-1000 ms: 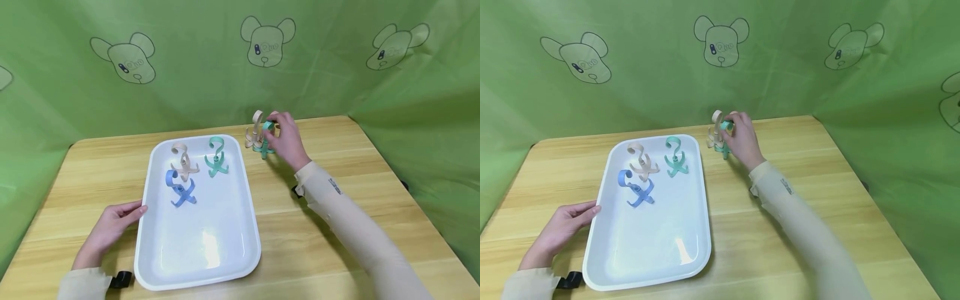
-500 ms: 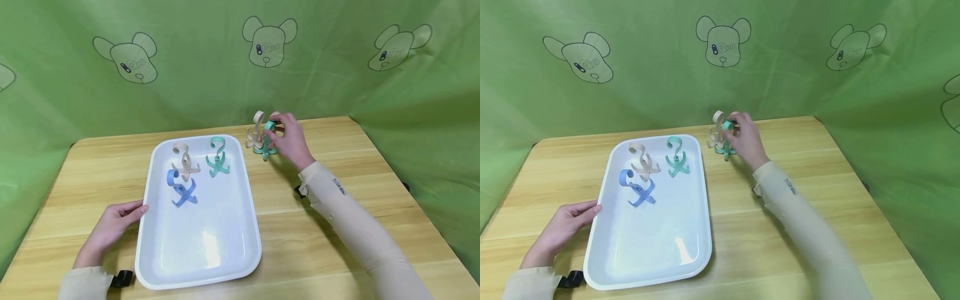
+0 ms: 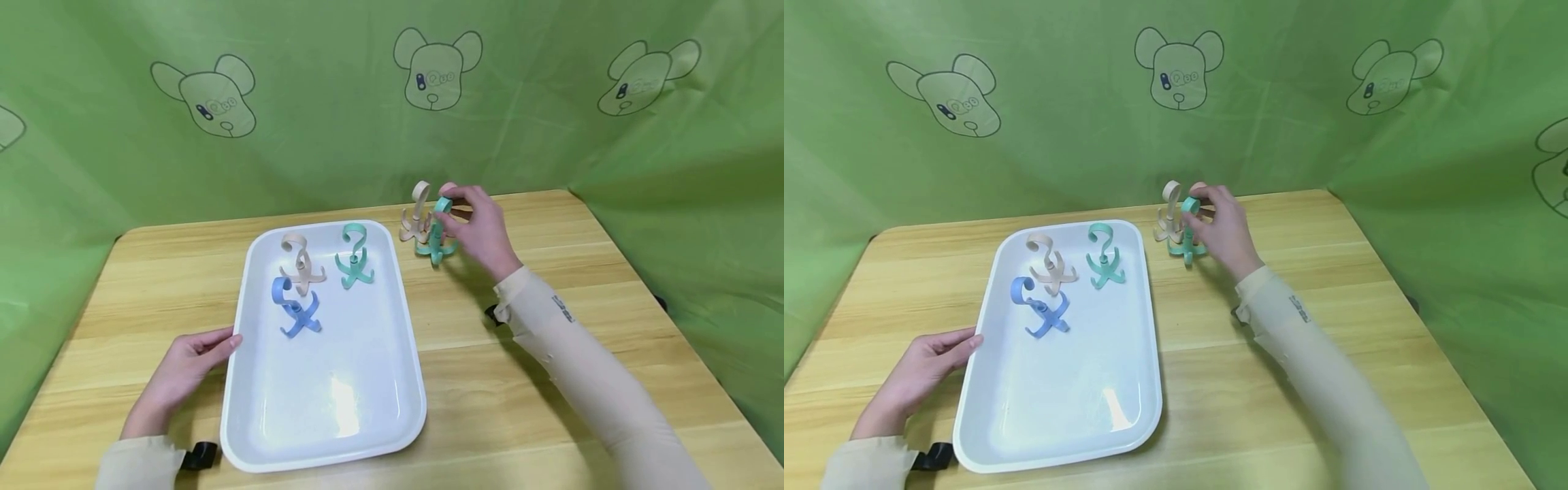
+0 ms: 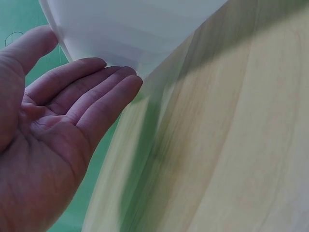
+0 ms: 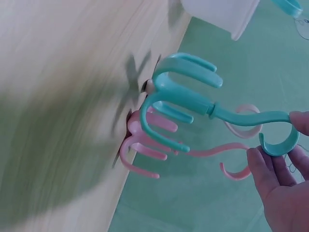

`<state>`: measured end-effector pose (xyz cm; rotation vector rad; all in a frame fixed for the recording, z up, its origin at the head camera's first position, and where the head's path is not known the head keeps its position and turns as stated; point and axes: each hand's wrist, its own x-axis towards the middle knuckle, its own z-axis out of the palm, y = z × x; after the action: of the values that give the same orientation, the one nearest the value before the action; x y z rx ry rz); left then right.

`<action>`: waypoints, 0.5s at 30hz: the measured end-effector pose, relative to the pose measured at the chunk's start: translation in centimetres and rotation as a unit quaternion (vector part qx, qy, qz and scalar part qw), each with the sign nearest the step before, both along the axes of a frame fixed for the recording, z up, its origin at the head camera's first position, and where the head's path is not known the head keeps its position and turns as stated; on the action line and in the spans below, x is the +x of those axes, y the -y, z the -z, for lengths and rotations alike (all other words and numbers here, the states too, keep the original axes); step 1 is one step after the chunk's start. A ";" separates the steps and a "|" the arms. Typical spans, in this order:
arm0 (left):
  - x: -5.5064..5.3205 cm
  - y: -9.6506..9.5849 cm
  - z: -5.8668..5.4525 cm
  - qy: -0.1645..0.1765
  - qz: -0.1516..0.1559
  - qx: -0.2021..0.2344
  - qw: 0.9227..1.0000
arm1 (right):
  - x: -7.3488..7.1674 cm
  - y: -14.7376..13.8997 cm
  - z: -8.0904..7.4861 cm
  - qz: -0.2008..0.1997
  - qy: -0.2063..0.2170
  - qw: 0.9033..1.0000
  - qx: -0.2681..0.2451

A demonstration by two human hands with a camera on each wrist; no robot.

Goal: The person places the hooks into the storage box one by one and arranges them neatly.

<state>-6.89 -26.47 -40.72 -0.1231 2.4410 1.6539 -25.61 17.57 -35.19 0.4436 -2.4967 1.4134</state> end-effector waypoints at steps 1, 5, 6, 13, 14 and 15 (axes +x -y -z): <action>0.0 0.0 0.0 0.000 -0.001 0.000 1.000 | 0.1 0.0 -0.1 0.001 0.001 1.000 0.000; 0.0 0.0 0.0 0.002 0.000 0.001 1.000 | 0.5 -0.2 -0.5 0.001 0.008 1.000 -0.015; -0.1 0.0 0.0 0.002 0.000 0.001 1.000 | 0.6 -0.3 -0.6 0.000 0.008 1.000 -0.019; -0.1 0.0 -0.1 0.008 -0.002 -0.010 1.000 | 1.5 -0.4 -1.5 -0.012 0.001 0.999 -0.041; -0.1 0.0 -0.1 0.008 -0.001 -0.010 1.000 | 1.7 -0.4 -1.6 -0.013 -0.001 0.999 -0.041; -0.1 0.0 -0.1 0.009 -0.001 -0.008 1.000 | 1.7 -0.5 -1.6 -0.013 -0.002 0.999 -0.040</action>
<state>-6.98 -26.46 -40.66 -0.1429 2.4420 1.6272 -23.87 18.02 -33.56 0.4635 -2.4296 1.5140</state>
